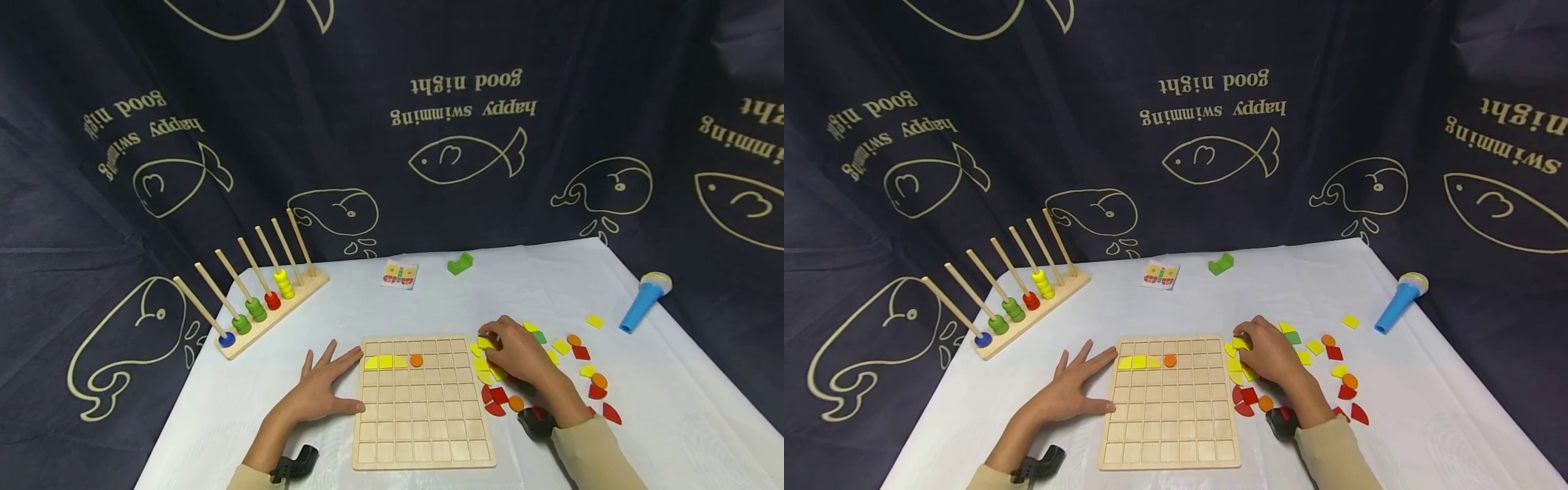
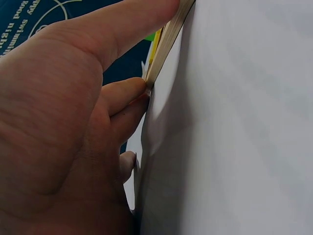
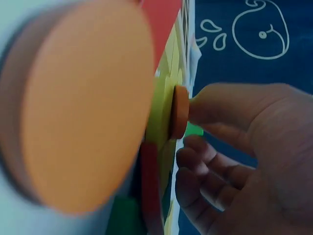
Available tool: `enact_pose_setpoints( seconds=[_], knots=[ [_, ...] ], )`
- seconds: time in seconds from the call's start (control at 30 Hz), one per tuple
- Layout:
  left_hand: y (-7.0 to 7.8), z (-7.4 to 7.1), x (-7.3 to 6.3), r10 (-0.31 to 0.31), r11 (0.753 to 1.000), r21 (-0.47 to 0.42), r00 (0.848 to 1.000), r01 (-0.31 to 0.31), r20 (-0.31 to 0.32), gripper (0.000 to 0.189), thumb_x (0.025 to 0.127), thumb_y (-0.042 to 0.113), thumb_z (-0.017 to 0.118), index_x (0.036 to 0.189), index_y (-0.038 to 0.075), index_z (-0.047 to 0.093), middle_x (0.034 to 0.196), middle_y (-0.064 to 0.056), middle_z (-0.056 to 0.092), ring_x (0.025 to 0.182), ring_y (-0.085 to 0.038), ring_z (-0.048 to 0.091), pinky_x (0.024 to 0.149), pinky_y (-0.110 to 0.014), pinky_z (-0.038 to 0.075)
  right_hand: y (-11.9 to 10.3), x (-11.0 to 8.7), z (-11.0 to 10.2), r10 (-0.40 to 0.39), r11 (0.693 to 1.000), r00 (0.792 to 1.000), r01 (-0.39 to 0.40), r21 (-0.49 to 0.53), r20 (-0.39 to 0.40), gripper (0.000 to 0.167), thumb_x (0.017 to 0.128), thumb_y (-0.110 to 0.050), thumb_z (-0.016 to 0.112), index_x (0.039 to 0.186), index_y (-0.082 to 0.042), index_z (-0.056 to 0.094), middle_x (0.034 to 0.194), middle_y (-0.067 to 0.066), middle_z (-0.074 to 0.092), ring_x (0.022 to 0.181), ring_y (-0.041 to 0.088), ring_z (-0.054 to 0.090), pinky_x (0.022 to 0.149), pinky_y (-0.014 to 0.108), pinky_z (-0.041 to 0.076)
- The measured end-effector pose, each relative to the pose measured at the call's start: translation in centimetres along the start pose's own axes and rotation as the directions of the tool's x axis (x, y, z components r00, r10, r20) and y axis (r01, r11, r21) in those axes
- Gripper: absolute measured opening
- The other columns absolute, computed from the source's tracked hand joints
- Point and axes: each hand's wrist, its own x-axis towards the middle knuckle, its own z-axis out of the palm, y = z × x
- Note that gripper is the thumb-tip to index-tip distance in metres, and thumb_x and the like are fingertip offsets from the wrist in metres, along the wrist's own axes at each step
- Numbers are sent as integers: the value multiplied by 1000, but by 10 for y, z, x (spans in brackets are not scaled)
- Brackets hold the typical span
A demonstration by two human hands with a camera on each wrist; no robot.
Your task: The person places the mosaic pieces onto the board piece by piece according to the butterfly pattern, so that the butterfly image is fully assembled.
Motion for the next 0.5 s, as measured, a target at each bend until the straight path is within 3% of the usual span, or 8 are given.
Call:
enact_pose_setpoints(
  seconds=[0.2, 0.5],
  knots=[
    [0, 0, 0, 3, 1000, 9, 1000, -3, -1, 99, 66, 67, 74, 148, 23, 40, 151, 8, 36, 144, -33, 7, 106, -64, -9, -8, 2, 2, -1, 1000, 999, 1, -15, 33, 26, 78, -18, 71, 103, -10, 74, 94, -1, 55, 80, 17, 48, 72, 33, 46],
    [-2, 1, -1, 28, 999, 18, 999, -28, -19, 99, 66, 66, 75, 148, 22, 40, 151, 6, 37, 144, -35, 8, 105, -66, -9, -7, 6, 0, 12, 993, 1000, -11, -117, 10, 16, 80, -26, 75, 86, -12, 75, 87, -1, 55, 80, 19, 49, 72, 36, 48]
  ],
)
